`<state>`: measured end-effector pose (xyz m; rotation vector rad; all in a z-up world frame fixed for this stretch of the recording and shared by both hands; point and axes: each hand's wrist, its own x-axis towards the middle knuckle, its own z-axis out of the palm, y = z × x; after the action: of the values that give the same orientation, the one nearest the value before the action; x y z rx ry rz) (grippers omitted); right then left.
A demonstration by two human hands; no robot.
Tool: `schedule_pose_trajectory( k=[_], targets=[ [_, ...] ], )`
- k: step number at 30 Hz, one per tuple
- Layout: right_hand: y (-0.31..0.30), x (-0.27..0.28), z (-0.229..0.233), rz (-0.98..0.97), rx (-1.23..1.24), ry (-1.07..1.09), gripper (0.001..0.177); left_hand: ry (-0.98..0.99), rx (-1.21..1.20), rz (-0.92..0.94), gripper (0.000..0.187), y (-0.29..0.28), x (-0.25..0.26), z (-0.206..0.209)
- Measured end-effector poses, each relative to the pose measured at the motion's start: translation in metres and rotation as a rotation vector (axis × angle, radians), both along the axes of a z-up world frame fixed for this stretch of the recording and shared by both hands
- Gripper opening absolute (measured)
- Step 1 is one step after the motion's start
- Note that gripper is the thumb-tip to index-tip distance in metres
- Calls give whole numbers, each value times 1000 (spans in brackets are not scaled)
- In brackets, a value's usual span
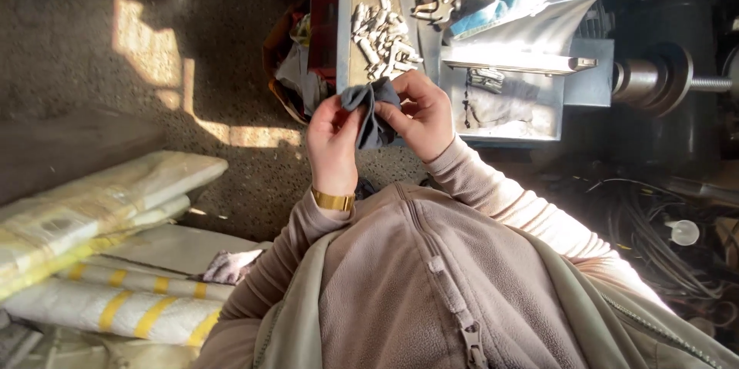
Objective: The person wipes small metal pins with a cloth, taking them from a container and placing them onto a metal machine surface.
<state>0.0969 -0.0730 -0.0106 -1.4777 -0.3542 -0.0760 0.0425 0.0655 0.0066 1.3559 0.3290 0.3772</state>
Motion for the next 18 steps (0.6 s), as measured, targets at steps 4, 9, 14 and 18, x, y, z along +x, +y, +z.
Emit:
schedule_pose_trajectory(
  k=[4,9,14,18],
  targets=[
    [-19,9,-15,2,93,111,13,23,-121,-34,14,-20,3,-7],
    [-61,13,1,66,131,316,11,4,-380,-39,12,-31,4,-10],
    [-100,30,-43,81,166,453,25,-52,-486,-48,13,-48,-2,1],
    [-116,30,-30,34,143,413,34,-57,-456,-57,11,-61,-2,4]
  ],
)
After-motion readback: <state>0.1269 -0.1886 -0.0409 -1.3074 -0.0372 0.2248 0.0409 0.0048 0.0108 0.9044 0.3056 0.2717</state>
